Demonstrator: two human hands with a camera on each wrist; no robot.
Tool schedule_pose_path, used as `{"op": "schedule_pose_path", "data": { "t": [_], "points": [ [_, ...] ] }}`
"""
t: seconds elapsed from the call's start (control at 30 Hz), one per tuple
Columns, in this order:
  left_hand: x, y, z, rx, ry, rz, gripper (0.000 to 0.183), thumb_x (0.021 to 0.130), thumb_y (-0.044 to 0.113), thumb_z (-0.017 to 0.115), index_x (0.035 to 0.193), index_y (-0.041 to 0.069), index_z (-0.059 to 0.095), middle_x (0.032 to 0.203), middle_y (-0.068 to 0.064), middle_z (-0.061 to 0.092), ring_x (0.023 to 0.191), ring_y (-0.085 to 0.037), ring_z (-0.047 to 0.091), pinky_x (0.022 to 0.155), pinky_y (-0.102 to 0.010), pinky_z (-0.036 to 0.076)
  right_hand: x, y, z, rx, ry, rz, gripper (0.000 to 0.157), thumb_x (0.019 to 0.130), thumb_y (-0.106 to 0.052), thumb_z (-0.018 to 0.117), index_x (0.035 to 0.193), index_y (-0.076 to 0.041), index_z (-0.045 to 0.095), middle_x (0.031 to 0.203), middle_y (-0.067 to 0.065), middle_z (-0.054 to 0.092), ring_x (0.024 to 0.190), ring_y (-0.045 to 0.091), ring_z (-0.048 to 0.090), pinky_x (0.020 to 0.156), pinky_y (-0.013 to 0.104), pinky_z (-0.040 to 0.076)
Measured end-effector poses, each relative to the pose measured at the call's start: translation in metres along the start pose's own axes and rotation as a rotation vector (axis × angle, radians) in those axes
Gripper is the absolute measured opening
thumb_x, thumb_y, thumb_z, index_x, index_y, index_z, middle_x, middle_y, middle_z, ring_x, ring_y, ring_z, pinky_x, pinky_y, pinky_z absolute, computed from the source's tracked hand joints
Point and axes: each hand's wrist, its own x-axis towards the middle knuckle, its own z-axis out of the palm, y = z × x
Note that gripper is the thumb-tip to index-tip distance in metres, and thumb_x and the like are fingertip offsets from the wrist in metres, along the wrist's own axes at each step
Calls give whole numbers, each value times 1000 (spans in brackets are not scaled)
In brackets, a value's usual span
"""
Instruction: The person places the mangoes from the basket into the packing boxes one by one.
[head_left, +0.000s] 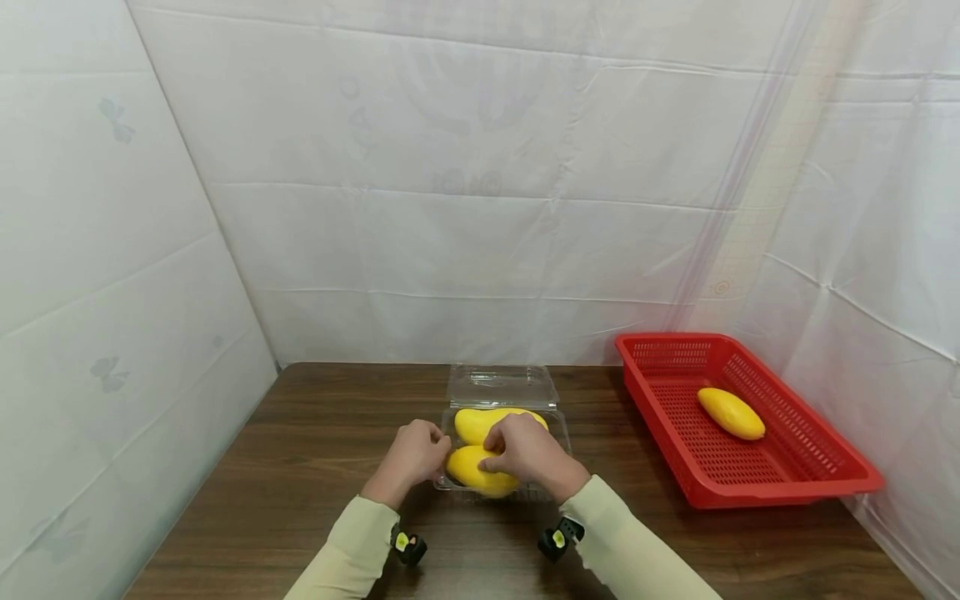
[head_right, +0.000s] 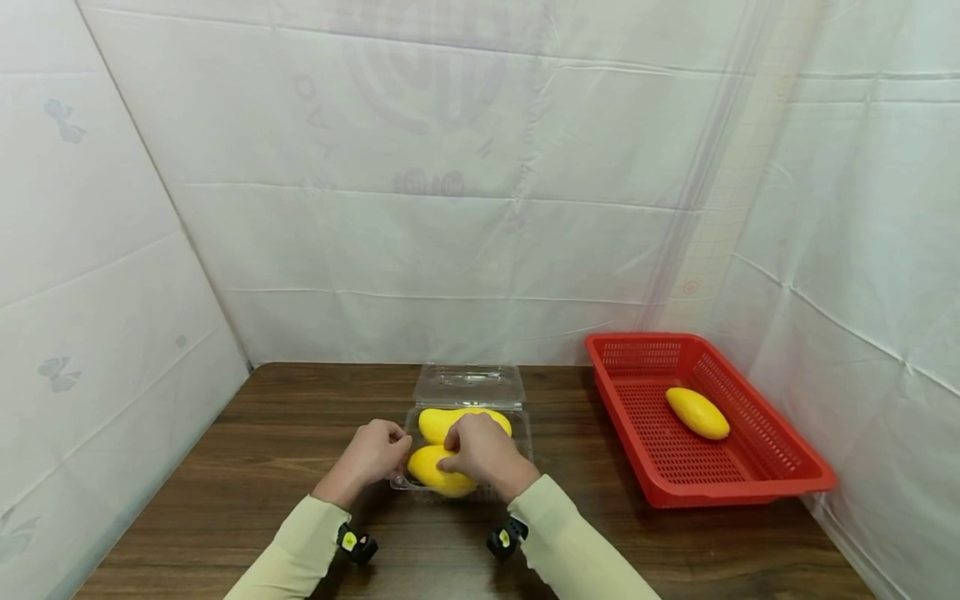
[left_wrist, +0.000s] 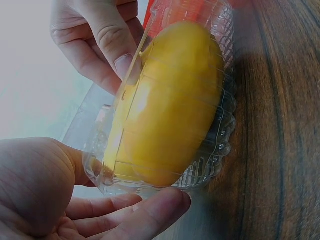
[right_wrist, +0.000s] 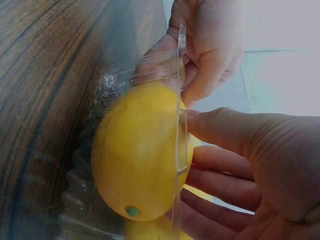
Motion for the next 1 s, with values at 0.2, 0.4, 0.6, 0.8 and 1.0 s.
{"op": "schedule_pose_path", "data": {
  "t": [0.2, 0.4, 0.6, 0.8, 1.0],
  "points": [
    [-1, -1, 0, 4, -2, 20, 29, 102, 19, 56, 80, 5, 68, 61, -5, 63, 52, -17, 60, 51, -29, 48, 0, 1, 0, 19, 2, 1, 24, 85, -25, 84, 101, -7, 81, 92, -1, 78, 74, 4, 61, 69, 23, 54],
    [-1, -1, 0, 3, -6, 8, 27, 102, 20, 56, 83, 5, 69, 62, -5, 63, 52, -16, 60, 51, -29, 49, 0, 3, -5, 41, 19, -18, 23, 86, -23, 82, 104, -8, 81, 96, 2, 78, 80, 8, 66, 72, 26, 58],
    [0, 0, 0, -3, -3, 3, 27, 102, 20, 56, 83, 5, 69, 64, -5, 63, 53, -17, 61, 53, -29, 51, 4, 11, -17, 77, 50, -63, 25, 87, -18, 82, 108, -5, 79, 104, 6, 78, 90, 17, 72, 77, 31, 61],
    [0, 0, 0, 2, -5, -1, 26, 102, 20, 56, 86, 5, 70, 66, -5, 65, 56, -16, 64, 55, -30, 54, 7, 21, -30, 43, 109, -41, 27, 85, -15, 83, 110, -7, 78, 112, 6, 76, 102, 24, 69, 88, 42, 59],
    [0, 0, 0, 4, -2, 2, 26, 103, 19, 56, 86, 5, 70, 67, -5, 65, 55, -16, 63, 56, -30, 54, 11, 31, -37, -22, 93, 36, 32, 83, -15, 84, 113, -10, 77, 118, 6, 74, 107, 24, 67, 89, 43, 58]
  ]
}}
